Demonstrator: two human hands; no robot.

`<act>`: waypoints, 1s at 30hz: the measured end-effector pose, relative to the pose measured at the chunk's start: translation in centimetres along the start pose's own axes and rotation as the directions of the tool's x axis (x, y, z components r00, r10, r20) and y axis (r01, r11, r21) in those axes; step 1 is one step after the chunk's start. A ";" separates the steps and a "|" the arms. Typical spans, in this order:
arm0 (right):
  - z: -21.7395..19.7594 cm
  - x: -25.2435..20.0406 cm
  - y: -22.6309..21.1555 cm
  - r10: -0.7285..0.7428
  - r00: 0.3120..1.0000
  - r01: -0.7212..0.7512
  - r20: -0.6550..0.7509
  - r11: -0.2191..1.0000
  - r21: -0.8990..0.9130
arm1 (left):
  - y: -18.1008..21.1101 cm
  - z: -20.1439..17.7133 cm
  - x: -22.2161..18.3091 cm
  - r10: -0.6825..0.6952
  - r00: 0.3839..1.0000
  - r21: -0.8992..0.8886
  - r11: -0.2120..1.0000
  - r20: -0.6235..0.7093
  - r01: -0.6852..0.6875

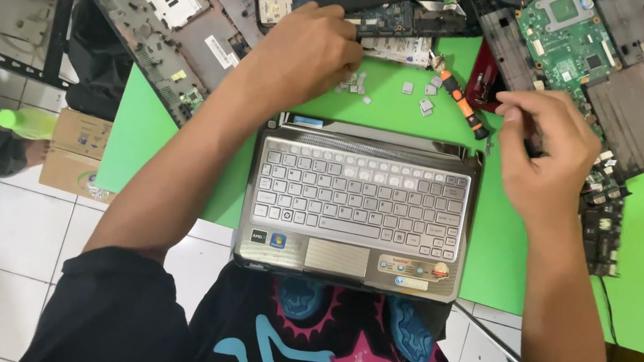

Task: A person is manually installing individual keycaps onto a laptop keyboard frame on a repair workbench.

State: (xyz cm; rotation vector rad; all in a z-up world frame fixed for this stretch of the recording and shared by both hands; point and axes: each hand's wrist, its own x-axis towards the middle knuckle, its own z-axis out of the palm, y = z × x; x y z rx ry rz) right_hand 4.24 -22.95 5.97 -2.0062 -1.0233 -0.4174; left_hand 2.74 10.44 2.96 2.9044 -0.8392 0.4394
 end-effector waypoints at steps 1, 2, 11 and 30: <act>0.0 0.0 0.2 0.000 1.000 0.000 -0.003 1.000 -0.003 | 0.3 -0.2 0.0 0.004 1.000 0.001 1.000 -0.002 -0.004; 0.0 -0.1 0.3 0.010 1.000 -0.010 -0.003 1.000 -0.005 | 0.5 -0.5 0.0 -0.002 1.000 0.033 0.999 -0.002 0.002; 0.3 -0.1 0.2 0.020 1.000 -0.020 0.019 1.000 0.012 | 1.9 -0.7 0.1 -0.008 0.990 0.240 0.970 -0.142 0.042; 0.6 0.3 0.9 -0.030 0.999 0.032 -0.021 0.997 0.065 | 13.6 4.6 2.7 0.184 0.935 -0.290 0.917 -0.304 -0.274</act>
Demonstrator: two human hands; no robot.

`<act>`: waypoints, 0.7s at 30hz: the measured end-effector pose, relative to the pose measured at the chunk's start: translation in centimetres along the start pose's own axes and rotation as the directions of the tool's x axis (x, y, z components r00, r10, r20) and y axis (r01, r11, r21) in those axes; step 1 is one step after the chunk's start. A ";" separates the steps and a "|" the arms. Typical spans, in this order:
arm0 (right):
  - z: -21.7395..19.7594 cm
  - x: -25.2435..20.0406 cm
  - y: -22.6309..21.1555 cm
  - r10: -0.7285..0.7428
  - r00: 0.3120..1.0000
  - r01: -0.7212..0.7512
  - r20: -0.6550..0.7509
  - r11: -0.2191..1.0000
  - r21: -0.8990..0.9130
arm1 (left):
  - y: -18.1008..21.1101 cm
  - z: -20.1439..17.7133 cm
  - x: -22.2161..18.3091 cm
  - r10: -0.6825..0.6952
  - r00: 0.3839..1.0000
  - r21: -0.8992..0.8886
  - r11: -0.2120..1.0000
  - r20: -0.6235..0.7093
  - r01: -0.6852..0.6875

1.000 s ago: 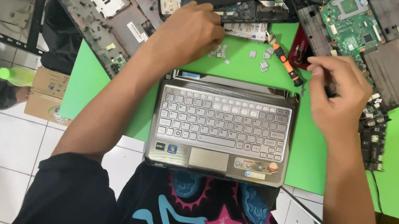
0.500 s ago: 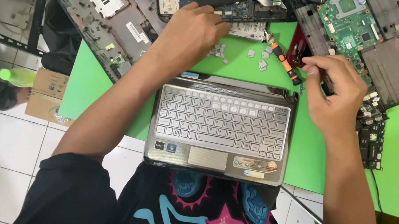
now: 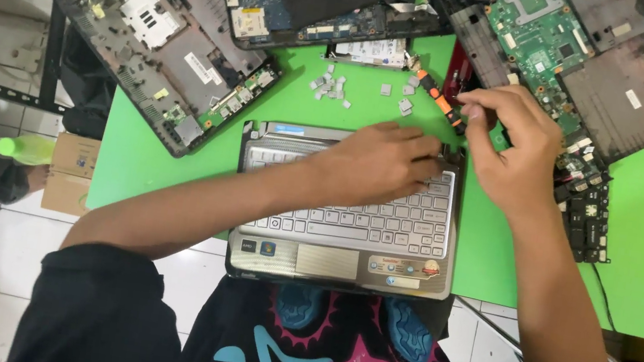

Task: A person is manually installing individual keycaps onto a laptop keyboard frame on a repair workbench.

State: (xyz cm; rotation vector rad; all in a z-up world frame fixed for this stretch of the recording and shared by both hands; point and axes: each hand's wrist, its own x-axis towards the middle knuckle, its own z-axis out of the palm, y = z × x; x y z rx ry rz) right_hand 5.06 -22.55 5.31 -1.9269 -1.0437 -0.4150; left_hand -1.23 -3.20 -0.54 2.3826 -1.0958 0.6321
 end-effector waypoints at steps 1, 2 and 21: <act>-0.1 0.1 -0.2 0.002 1.000 -0.002 0.000 1.000 -0.002 | -0.1 0.5 0.2 0.001 1.000 -0.003 1.000 0.000 -0.001; -0.2 0.2 -0.3 0.006 1.000 -0.006 0.010 1.000 0.013 | -0.3 1.1 0.3 -0.025 0.999 -0.011 1.000 0.025 0.025; 0.8 -0.6 0.9 -0.024 0.999 0.022 0.043 0.999 0.039 | -0.2 2.6 2.7 -0.306 0.909 -0.123 0.928 0.284 0.351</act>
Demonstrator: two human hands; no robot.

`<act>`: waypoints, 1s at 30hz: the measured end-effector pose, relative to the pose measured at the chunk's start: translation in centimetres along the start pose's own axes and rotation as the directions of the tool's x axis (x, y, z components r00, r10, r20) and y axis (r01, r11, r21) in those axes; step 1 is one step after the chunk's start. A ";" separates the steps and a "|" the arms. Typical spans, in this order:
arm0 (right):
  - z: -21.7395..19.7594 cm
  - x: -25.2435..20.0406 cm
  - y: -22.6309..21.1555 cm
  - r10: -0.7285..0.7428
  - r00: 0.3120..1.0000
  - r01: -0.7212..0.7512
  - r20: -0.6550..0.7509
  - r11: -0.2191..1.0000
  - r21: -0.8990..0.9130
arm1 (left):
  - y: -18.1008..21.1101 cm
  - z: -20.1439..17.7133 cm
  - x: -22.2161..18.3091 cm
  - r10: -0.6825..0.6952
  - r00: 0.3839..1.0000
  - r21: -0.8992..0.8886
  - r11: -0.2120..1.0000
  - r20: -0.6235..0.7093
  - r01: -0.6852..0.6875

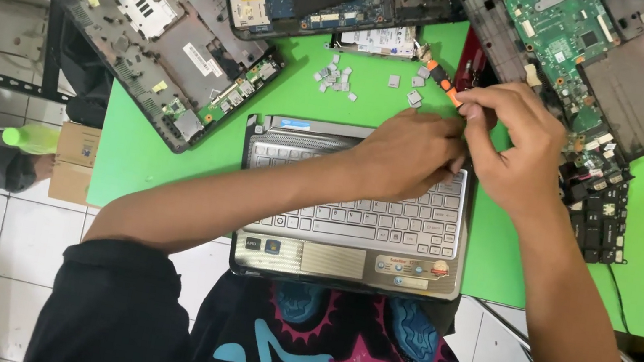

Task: A person is manually installing individual keycaps onto a laptop keyboard frame on a repair workbench.

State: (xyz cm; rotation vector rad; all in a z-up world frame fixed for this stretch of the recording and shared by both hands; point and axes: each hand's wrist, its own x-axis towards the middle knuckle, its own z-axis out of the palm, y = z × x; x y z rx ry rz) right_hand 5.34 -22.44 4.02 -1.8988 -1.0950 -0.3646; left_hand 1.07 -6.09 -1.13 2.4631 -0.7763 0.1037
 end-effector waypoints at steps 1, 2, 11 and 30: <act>0.0 0.0 0.1 -0.002 1.000 0.002 0.001 1.000 -0.001 | -0.4 0.4 0.4 0.000 1.000 0.001 1.000 -0.002 0.000; 0.0 0.0 0.2 0.000 1.000 0.000 0.003 1.000 -0.001 | -0.7 0.9 0.6 -0.009 0.999 -0.031 0.999 0.031 0.010; -0.1 -0.1 0.1 0.018 1.000 -0.018 -0.002 1.000 0.014 | -0.4 0.1 -0.1 0.042 0.998 -0.085 0.996 0.043 -0.038; -0.1 -0.1 0.3 0.019 1.000 -0.019 -0.009 0.999 0.029 | -4.8 -12.4 -4.0 0.233 0.956 -0.019 0.971 -0.179 -0.240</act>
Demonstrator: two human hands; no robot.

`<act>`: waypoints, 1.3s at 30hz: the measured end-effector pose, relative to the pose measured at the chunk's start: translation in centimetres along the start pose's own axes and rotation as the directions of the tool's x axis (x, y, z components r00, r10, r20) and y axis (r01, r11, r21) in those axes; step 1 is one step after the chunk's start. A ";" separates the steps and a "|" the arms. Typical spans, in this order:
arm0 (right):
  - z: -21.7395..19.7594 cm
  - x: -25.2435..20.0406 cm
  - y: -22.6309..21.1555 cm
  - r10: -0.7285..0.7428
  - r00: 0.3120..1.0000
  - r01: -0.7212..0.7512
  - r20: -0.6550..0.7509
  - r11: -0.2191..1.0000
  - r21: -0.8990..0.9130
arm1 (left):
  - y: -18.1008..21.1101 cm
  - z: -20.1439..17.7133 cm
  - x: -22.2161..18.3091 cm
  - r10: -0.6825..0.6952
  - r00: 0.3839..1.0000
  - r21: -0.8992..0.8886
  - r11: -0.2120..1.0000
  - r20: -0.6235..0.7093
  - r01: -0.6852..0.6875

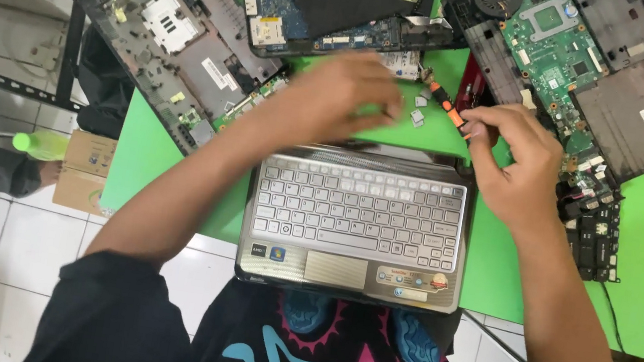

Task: A person is manually installing individual keycaps onto a laptop keyboard frame on a repair workbench.

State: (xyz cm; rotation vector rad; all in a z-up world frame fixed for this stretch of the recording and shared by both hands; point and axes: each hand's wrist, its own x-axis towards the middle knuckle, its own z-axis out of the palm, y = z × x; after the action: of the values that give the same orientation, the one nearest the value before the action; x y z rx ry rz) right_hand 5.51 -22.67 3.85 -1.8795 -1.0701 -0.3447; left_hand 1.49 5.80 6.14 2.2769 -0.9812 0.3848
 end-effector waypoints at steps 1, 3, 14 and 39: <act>0.0 0.1 -0.5 0.003 1.000 -0.003 -0.006 1.000 0.000 | -0.6 -1.0 -0.5 0.003 1.000 0.000 1.000 0.007 -0.003; -0.1 0.3 -1.7 0.049 0.996 -0.046 0.068 0.998 -0.053 | -1.8 -2.6 -1.9 -0.014 0.998 0.328 0.945 0.060 -0.007; 0.0 0.4 -2.0 0.074 0.994 -0.069 0.080 0.996 -0.062 | -2.8 -1.0 -2.8 -0.096 0.993 0.498 0.866 0.071 0.048; -0.3 0.3 -0.6 0.011 1.000 -0.010 -0.004 0.999 0.039 | 4.2 14.8 1.6 -0.019 0.996 0.083 0.996 0.086 0.012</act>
State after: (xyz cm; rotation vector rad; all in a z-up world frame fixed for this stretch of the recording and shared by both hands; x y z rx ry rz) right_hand 5.30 -22.65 4.53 -1.8482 -1.0566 -0.3192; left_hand -0.18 -6.85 -2.65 2.3919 -1.0068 0.3276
